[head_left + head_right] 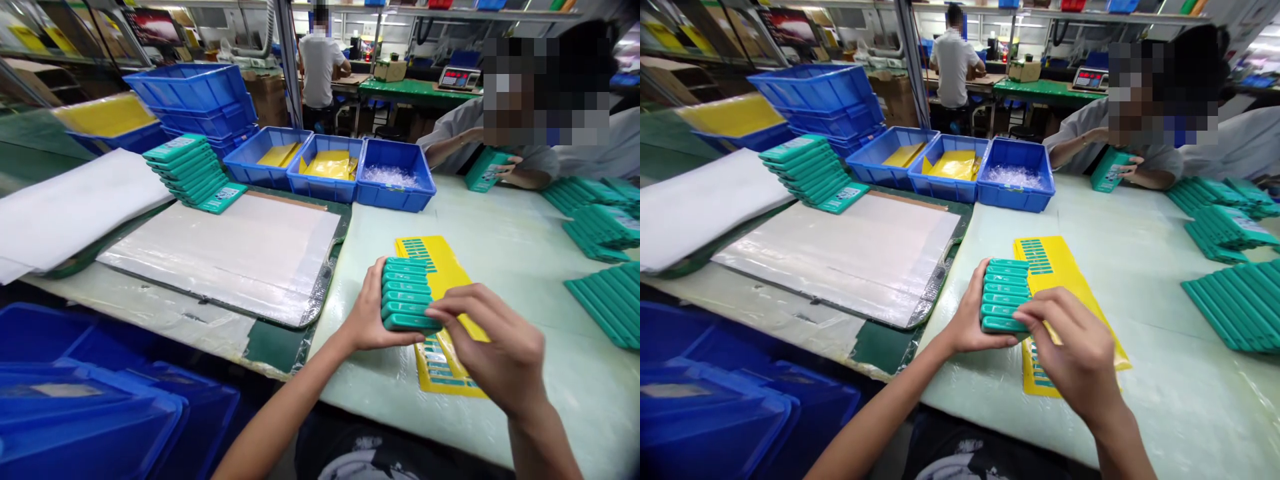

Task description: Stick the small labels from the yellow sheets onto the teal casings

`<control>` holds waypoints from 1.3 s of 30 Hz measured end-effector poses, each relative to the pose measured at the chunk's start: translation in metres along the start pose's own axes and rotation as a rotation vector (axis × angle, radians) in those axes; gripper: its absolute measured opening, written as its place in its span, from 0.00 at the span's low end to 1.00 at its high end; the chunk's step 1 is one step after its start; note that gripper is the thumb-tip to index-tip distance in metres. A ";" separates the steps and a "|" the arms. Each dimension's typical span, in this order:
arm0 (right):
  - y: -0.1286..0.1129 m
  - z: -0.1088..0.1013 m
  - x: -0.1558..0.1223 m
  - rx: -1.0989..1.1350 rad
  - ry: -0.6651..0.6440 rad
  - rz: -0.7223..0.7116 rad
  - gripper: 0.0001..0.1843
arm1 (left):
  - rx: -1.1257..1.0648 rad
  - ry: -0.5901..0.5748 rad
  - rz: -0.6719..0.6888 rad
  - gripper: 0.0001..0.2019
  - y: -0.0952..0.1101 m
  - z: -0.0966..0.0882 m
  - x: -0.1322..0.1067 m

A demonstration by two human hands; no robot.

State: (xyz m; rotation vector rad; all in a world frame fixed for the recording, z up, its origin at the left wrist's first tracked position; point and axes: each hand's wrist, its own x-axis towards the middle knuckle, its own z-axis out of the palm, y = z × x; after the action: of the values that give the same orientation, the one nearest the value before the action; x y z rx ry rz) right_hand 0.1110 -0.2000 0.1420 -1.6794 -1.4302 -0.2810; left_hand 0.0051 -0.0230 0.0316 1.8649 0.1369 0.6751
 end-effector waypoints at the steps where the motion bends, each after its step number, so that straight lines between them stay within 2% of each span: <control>1: 0.000 -0.001 0.002 0.010 0.078 0.047 0.09 | -0.001 -0.001 0.002 0.75 0.001 0.000 0.000; 3: -0.002 0.002 0.009 0.064 0.145 0.120 0.09 | -0.005 -0.003 0.004 0.75 0.002 -0.001 -0.001; 4: -0.004 0.006 0.013 0.097 0.111 0.121 0.09 | -0.003 -0.004 0.000 0.75 0.002 -0.001 -0.001; 8: -0.002 0.024 0.027 0.167 -0.226 -0.012 0.07 | 0.017 -0.013 -0.037 0.75 0.001 -0.001 -0.002; 11: 0.014 0.019 0.034 0.083 -0.355 -0.069 0.10 | 0.019 -0.016 -0.042 0.75 0.001 -0.001 -0.003; 13: 0.025 0.007 0.038 -0.038 -0.261 -0.075 0.10 | 0.017 -0.012 -0.028 0.75 0.001 -0.001 -0.003; 15: 0.032 -0.002 0.041 -0.116 -0.054 -0.028 0.08 | 0.016 -0.005 -0.011 0.75 0.001 -0.001 -0.003; 16: 0.031 -0.003 0.042 -0.104 0.011 0.004 0.07 | 0.017 -0.003 -0.007 0.76 0.000 0.000 -0.003; 17: 0.029 -0.001 0.043 -0.056 0.020 0.029 0.06 | 0.019 -0.003 -0.006 0.76 0.000 -0.001 -0.004; 20: 0.017 0.015 0.043 0.132 -0.187 0.029 0.05 | 0.041 -0.023 -0.016 0.74 -0.002 -0.001 -0.005; 22: 0.014 0.025 0.043 0.165 -0.296 0.021 0.06 | 0.061 -0.034 -0.023 0.74 -0.003 -0.001 -0.006; 25: 0.028 0.022 0.046 0.128 -0.410 0.013 0.09 | 0.070 -0.032 -0.027 0.77 -0.005 0.000 -0.007; 27: 0.044 0.011 0.050 0.027 -0.368 -0.019 0.09 | 0.060 -0.023 -0.019 0.78 -0.006 0.000 -0.007; 30: 0.058 -0.001 0.056 -0.074 -0.144 -0.021 0.06 | 0.048 -0.012 0.000 0.78 -0.007 0.001 -0.008; 31: 0.057 -0.001 0.058 -0.044 -0.120 -0.006 0.06 | 0.048 -0.009 0.000 0.78 -0.007 0.001 -0.008; 35: 0.038 0.019 0.055 0.169 -0.281 0.053 0.05 | 0.062 -0.020 -0.032 0.78 -0.007 0.001 -0.010; 37: 0.034 0.027 0.052 0.193 -0.343 0.053 0.05 | 0.071 -0.029 -0.034 0.78 -0.007 0.001 -0.010; 39: 0.037 0.026 0.051 0.155 -0.398 0.029 0.07 | 0.078 -0.034 -0.033 0.78 -0.009 0.001 -0.011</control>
State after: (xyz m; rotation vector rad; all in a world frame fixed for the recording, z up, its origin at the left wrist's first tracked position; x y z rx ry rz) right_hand 0.1502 -0.1446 0.1433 -1.6870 -1.6648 0.1890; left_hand -0.0016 -0.0247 0.0197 1.9437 0.1735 0.6225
